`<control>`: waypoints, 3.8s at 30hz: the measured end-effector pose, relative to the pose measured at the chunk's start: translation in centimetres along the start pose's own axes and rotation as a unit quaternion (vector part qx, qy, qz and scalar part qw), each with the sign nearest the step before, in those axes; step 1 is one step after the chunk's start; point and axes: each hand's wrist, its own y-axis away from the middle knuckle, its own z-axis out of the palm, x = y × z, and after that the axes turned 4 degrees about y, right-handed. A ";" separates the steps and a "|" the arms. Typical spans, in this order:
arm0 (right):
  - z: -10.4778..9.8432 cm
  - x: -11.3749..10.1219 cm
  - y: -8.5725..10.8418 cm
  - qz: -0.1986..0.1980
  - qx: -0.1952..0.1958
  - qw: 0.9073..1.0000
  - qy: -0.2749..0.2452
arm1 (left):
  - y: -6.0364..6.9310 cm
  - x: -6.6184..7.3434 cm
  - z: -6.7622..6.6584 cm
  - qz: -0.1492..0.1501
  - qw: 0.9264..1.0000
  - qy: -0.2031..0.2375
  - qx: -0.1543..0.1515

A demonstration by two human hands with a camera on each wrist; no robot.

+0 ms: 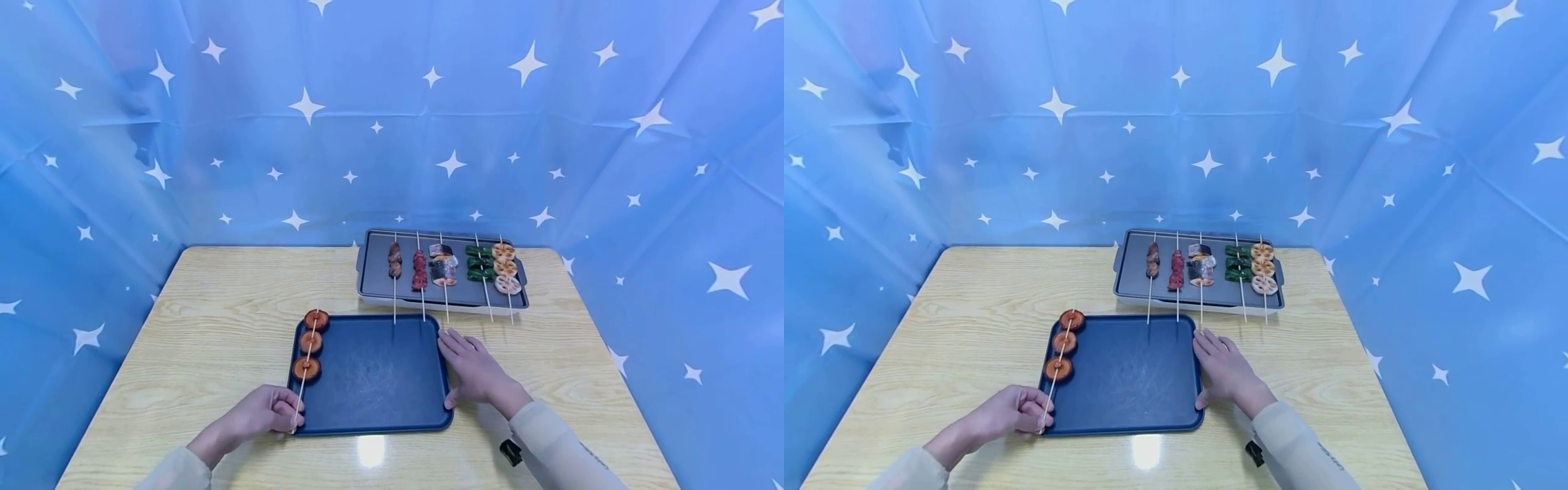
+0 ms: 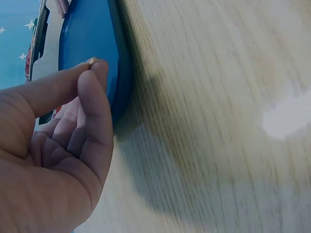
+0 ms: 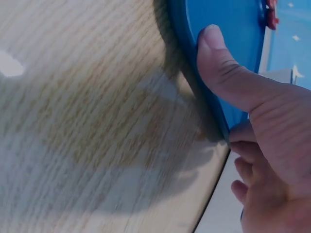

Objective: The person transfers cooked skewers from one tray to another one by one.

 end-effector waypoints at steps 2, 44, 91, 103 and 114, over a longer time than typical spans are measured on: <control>0.1 0.0 0.0 0.002 0.002 1.000 0.004 | 0.1 -0.1 0.1 -0.002 1.000 0.005 -0.002; -0.6 -0.2 -0.9 0.034 -0.019 0.998 -0.057 | -0.3 0.0 -0.2 -0.019 0.999 -0.014 0.048; -0.9 -0.5 -1.2 0.040 -0.020 0.998 -0.047 | -6.9 9.6 -1.5 0.053 0.982 -0.078 0.164; -0.8 -0.6 -1.1 0.042 -0.017 0.999 -0.030 | -9.9 10.2 1.4 0.046 0.986 -0.067 0.146; -0.7 -0.7 -1.4 0.044 -0.017 0.999 -0.021 | -12.1 10.5 3.4 0.037 0.993 -0.022 0.112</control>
